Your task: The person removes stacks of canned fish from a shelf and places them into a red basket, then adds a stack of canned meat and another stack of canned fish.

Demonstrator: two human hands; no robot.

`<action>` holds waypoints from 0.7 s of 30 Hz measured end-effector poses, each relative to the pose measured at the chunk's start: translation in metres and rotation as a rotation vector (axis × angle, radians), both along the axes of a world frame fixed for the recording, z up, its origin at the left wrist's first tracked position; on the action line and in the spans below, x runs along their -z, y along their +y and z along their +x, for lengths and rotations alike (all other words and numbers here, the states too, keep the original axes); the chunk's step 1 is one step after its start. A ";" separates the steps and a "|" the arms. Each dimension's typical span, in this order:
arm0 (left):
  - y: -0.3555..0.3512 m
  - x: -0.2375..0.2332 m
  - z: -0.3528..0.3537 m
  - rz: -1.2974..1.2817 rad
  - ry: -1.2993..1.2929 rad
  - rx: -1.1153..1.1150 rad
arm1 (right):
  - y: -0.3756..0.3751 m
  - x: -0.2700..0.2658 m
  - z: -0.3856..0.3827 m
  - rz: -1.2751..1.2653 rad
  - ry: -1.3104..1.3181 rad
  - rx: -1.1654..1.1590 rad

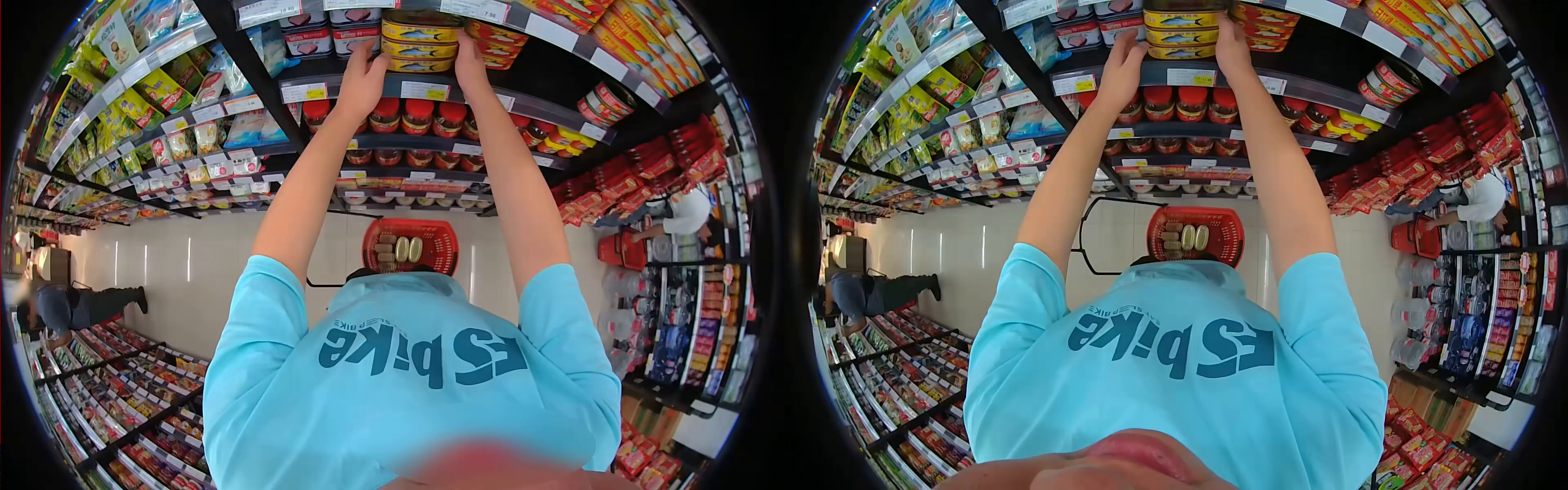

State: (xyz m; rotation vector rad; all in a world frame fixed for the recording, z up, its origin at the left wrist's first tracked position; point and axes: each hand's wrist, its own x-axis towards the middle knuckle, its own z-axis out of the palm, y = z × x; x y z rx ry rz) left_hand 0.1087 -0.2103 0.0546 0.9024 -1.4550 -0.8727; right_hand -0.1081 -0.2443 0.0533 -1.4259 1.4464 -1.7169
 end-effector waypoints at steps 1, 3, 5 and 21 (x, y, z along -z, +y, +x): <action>-0.003 -0.008 -0.001 -0.002 0.002 0.010 | -0.005 0.005 -0.004 -0.002 0.002 0.010; -0.004 -0.027 -0.008 0.040 -0.027 0.067 | 0.002 -0.003 0.002 0.115 -0.011 0.010; -0.040 0.001 -0.010 -0.189 -0.147 -0.055 | 0.006 -0.009 0.005 0.191 -0.059 0.021; -0.062 0.004 -0.054 -0.109 0.015 -0.332 | -0.015 -0.006 0.041 -0.046 -0.272 0.299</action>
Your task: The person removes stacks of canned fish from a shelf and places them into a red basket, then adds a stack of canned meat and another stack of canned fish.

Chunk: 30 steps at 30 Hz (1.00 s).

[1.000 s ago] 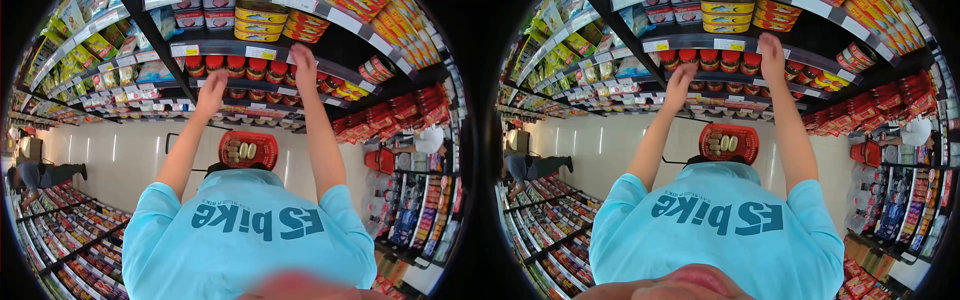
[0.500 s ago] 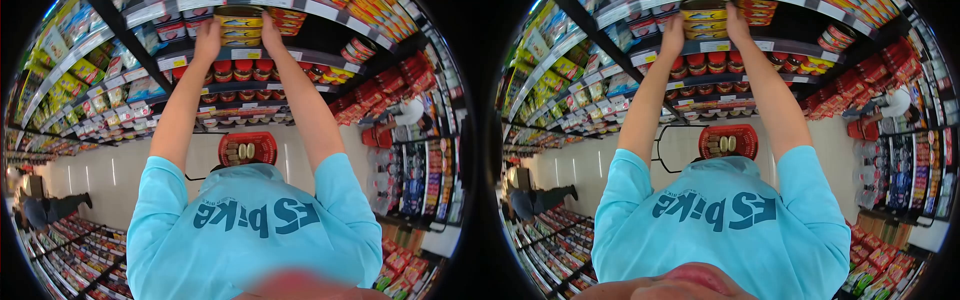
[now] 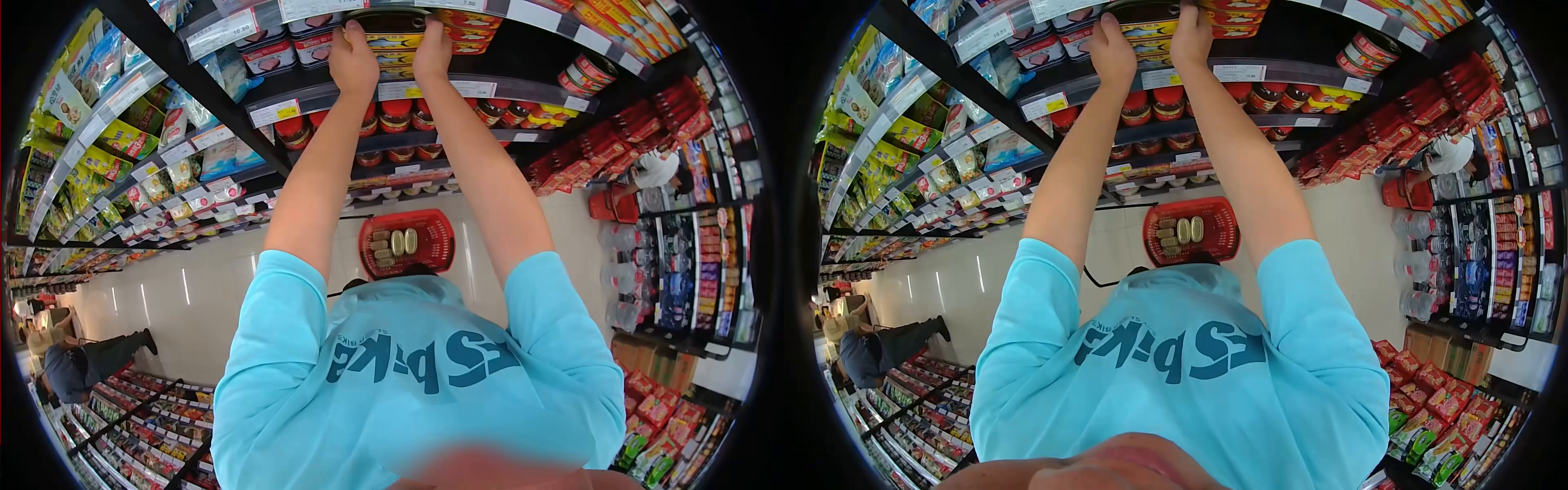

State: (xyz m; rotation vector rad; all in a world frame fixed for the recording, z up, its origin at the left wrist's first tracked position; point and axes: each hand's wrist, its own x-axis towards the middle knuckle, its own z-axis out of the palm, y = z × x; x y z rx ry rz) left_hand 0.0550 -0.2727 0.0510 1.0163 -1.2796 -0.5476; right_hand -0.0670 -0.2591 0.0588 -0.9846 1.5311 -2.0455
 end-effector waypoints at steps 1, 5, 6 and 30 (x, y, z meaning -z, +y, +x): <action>0.001 -0.001 -0.002 0.020 -0.020 -0.024 | 0.006 -0.005 0.005 0.033 0.076 0.068; 0.001 -0.003 0.000 0.062 -0.062 -0.031 | -0.005 0.009 0.002 0.035 0.243 0.167; 0.004 -0.007 0.000 0.111 -0.062 -0.023 | -0.004 0.008 0.003 0.040 0.236 0.168; 0.000 -0.011 0.003 0.204 -0.143 -0.022 | -0.001 0.004 0.012 0.035 0.271 0.247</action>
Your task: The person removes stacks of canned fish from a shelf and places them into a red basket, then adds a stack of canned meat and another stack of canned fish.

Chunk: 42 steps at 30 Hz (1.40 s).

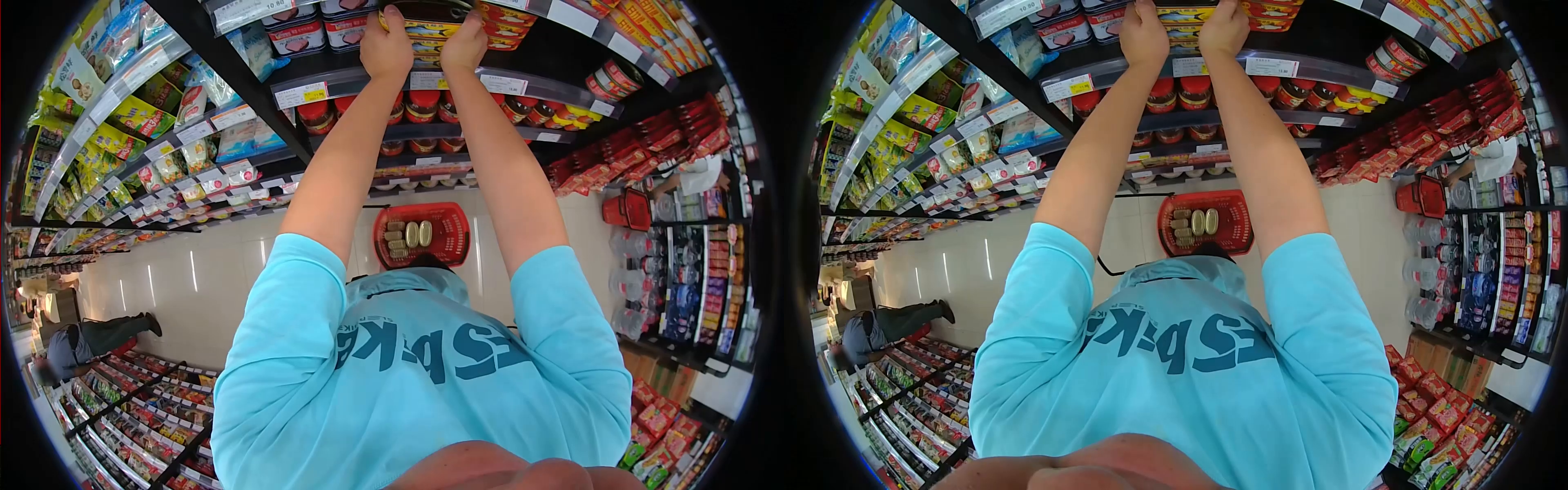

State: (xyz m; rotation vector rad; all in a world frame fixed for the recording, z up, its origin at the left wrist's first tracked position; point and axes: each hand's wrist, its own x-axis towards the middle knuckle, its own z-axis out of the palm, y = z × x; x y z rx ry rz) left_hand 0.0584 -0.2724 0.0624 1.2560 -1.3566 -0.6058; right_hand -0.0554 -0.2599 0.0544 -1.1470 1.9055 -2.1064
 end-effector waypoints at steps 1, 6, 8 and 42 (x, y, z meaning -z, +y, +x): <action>0.000 0.001 0.000 -0.017 0.008 -0.005 | -0.001 0.000 -0.001 -0.002 0.000 0.001; 0.001 0.003 0.000 -0.030 0.030 -0.019 | -0.004 0.004 -0.003 -0.009 -0.027 -0.023; 0.006 0.008 0.002 -0.057 0.062 -0.010 | -0.004 0.003 -0.002 -0.019 -0.030 -0.037; 0.002 0.000 0.000 -0.029 0.011 -0.012 | -0.003 0.002 -0.001 -0.017 -0.079 -0.066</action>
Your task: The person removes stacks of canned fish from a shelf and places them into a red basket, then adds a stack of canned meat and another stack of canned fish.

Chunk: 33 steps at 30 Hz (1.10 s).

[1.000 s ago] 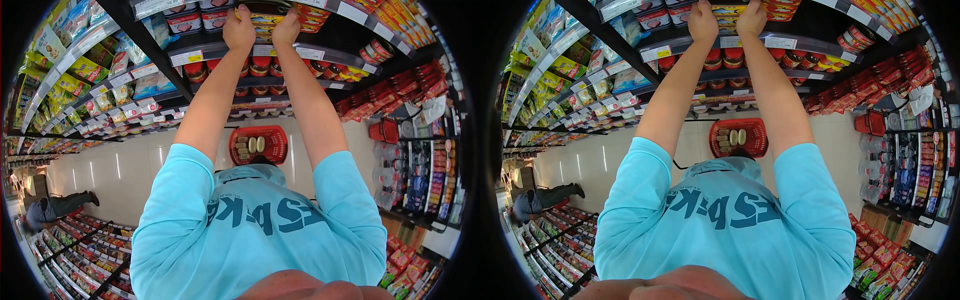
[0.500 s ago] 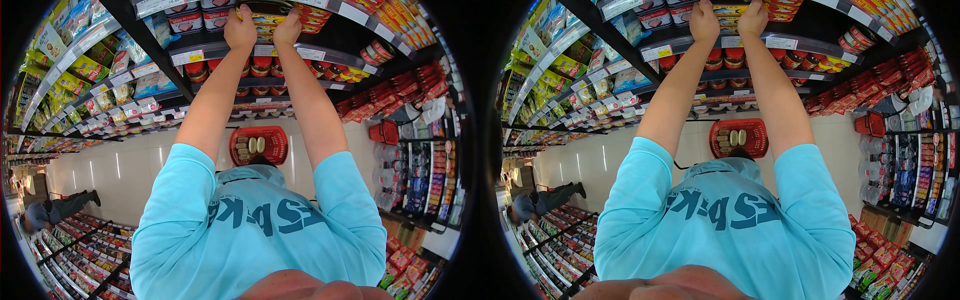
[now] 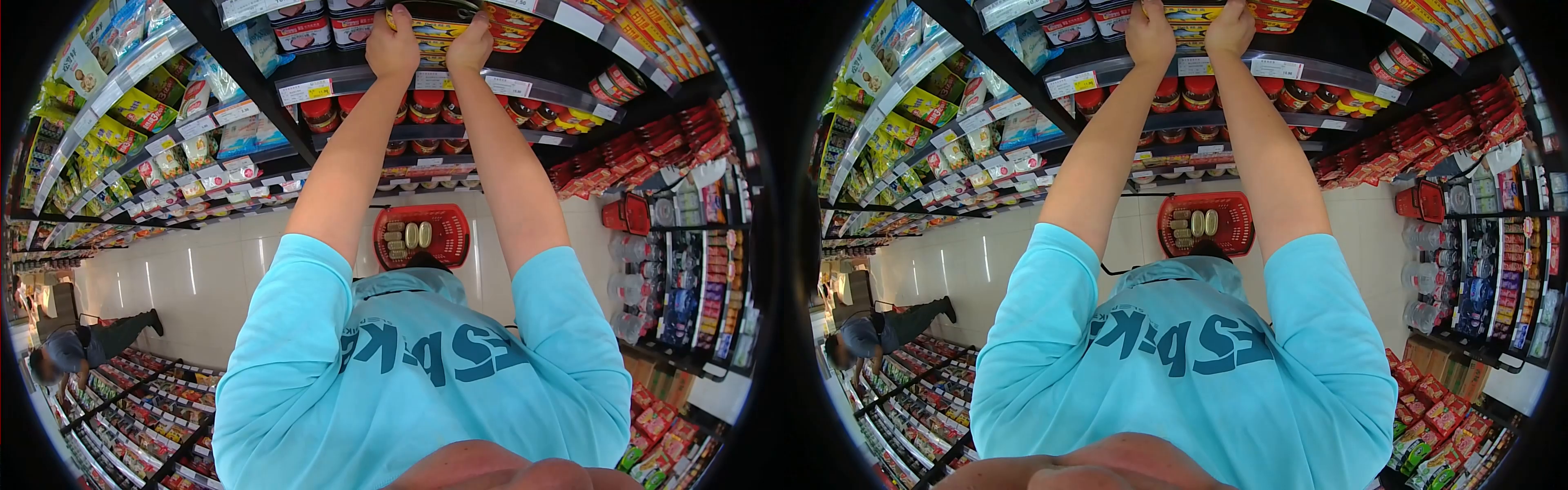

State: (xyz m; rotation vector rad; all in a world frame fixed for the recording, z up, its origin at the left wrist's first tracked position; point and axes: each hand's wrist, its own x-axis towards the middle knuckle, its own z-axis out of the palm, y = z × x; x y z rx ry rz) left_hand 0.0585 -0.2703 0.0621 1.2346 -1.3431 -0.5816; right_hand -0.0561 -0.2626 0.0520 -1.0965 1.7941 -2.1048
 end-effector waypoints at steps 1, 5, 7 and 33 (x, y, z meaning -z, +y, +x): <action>-0.001 0.001 0.000 -0.001 -0.011 0.002 | 0.000 0.000 0.000 0.000 0.000 0.000; 0.002 -0.002 0.000 0.003 -0.001 0.014 | -0.002 0.003 -0.003 -0.012 0.038 0.015; 0.001 0.000 0.000 -0.018 -0.003 0.003 | -0.003 0.004 -0.003 -0.009 0.054 0.029; -0.001 0.003 0.000 -0.006 -0.009 -0.004 | -0.019 0.014 -0.011 -0.054 0.024 0.091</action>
